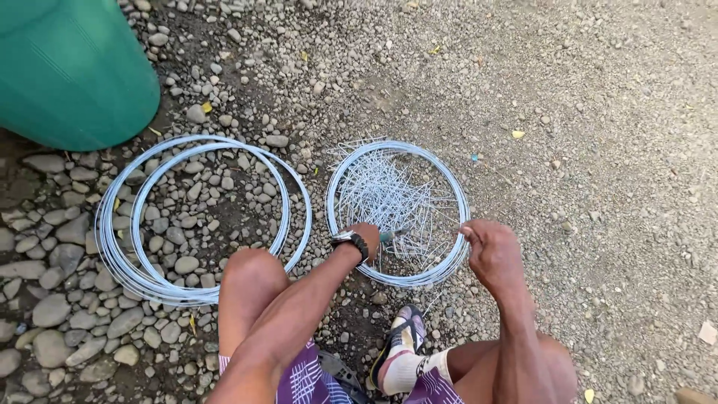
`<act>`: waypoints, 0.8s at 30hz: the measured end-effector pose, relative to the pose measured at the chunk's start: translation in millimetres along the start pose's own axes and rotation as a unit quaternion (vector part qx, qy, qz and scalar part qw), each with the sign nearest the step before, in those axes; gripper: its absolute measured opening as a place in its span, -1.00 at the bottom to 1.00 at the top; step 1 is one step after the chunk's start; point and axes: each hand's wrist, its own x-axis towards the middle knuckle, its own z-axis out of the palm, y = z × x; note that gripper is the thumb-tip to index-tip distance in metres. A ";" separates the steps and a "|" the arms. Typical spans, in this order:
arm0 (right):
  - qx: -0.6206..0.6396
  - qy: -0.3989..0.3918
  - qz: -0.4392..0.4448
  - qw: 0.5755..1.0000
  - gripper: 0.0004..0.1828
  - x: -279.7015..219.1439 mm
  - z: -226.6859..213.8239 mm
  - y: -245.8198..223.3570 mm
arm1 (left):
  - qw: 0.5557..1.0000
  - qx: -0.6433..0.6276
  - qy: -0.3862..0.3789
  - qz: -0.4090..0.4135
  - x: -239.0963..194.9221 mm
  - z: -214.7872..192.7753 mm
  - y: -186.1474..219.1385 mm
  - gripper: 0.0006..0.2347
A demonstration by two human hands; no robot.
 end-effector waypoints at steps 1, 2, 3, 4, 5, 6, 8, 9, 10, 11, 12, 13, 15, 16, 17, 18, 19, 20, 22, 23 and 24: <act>0.000 0.004 -0.001 1.000 -0.68 1.1 -0.8 3.3 | 1.000 0.002 0.003 0.001 -4.9 -8.0 0.3 -0.84; -0.021 0.049 -0.002 0.999 -0.70 2.1 -1.3 6.5 | 1.000 -0.006 0.009 0.000 -10.0 -15.7 0.5 -0.83; -0.041 0.093 -0.004 0.995 -0.72 2.7 -1.6 9.5 | 1.000 -0.015 0.015 0.000 -15.8 -22.3 0.6 -0.82; -0.041 0.096 -0.005 0.995 -0.72 5.3 -3.3 10.6 | 1.000 -0.013 0.017 0.000 -14.4 -24.1 -1.7 -0.82; -0.037 0.167 -0.020 0.985 -0.73 3.7 -4.8 11.5 | 0.997 -0.070 0.024 -0.002 -16.3 -20.9 -2.4 -0.78; -0.032 0.238 -0.034 0.970 -0.73 2.2 -6.2 12.4 | 0.991 -0.126 0.031 -0.004 -18.1 -17.5 -3.2 -0.74; -0.058 0.302 -0.029 0.951 -0.78 4.2 -12.4 27.3 | 0.985 -0.171 0.018 0.019 -51.5 -52.5 11.7 -0.73; -0.084 0.366 -0.024 0.926 -0.78 6.4 -16.5 34.9 | 0.976 -0.213 0.007 0.043 -66.7 -72.3 19.3 -0.71; -0.085 0.369 -0.024 0.925 -0.78 7.2 -29.7 20.7 | 0.976 -0.212 0.008 0.045 -79.6 -90.4 31.2 -0.71; -0.099 0.411 -0.033 0.906 -0.78 6.2 -42.3 6.1 | 0.959 -0.281 -0.040 0.013 -94.4 -106.9 43.3 -0.72; -0.112 0.452 -0.043 0.884 -0.77 4.8 -54.9 -8.6 | 0.933 -0.347 -0.087 -0.019 -109.5 -123.1 55.4 -0.71; -0.111 0.453 -0.044 0.883 -0.77 3.8 -57.5 -4.2 | 0.934 -0.347 -0.086 -0.018 -113.3 -122.6 54.0 -0.71; 0.046 0.492 -0.072 0.866 -0.82 2.4 -63.2 4.4 | 0.874 -0.457 -0.114 0.116 -120.9 -122.9 51.0 -0.56; 0.047 0.495 -0.075 0.864 -0.82 -0.5 -67.4 0.0 | 0.876 -0.455 -0.111 0.118 -128.9 -125.6 52.1 -0.56; 0.091 0.497 -0.031 0.862 -0.81 -3.1 -71.9 -4.2 | 0.842 -0.503 -0.120 0.150 -136.8 -128.2 53.4 -0.53; 0.136 0.496 0.012 0.857 -0.80 -5.8 -76.5 -8.6 | 0.805 -0.549 -0.130 0.182 -144.9 -130.7 54.7 -0.50; 0.137 0.498 0.009 0.856 -0.80 -4.4 -76.6 -4.7 | 0.807 -0.547 -0.126 0.183 -149.0 -131.7 54.1 -0.50; 0.225 0.521 0.014 0.823 -0.82 -3.1 -76.8 -0.7 | 0.787 -0.568 -0.132 0.202 -153.0 -132.6 53.5 -0.52; 0.315 0.539 0.019 0.781 -0.82 -0.6 -75.7 1.4 | 0.768 -0.586 -0.137 0.220 -162.3 -135.5 51.0 -0.53; 0.349 0.556 0.037 0.753 -0.84 0.3 -76.6 0.3 | 0.766 -0.584 -0.126 0.235 -165.7 -138.3 50.7 -0.55; 0.383 0.572 0.054 0.724 -0.85 1.5 -77.5 -0.3 | 0.765 -0.583 -0.115 0.250 -168.7 -141.2 50.4 -0.57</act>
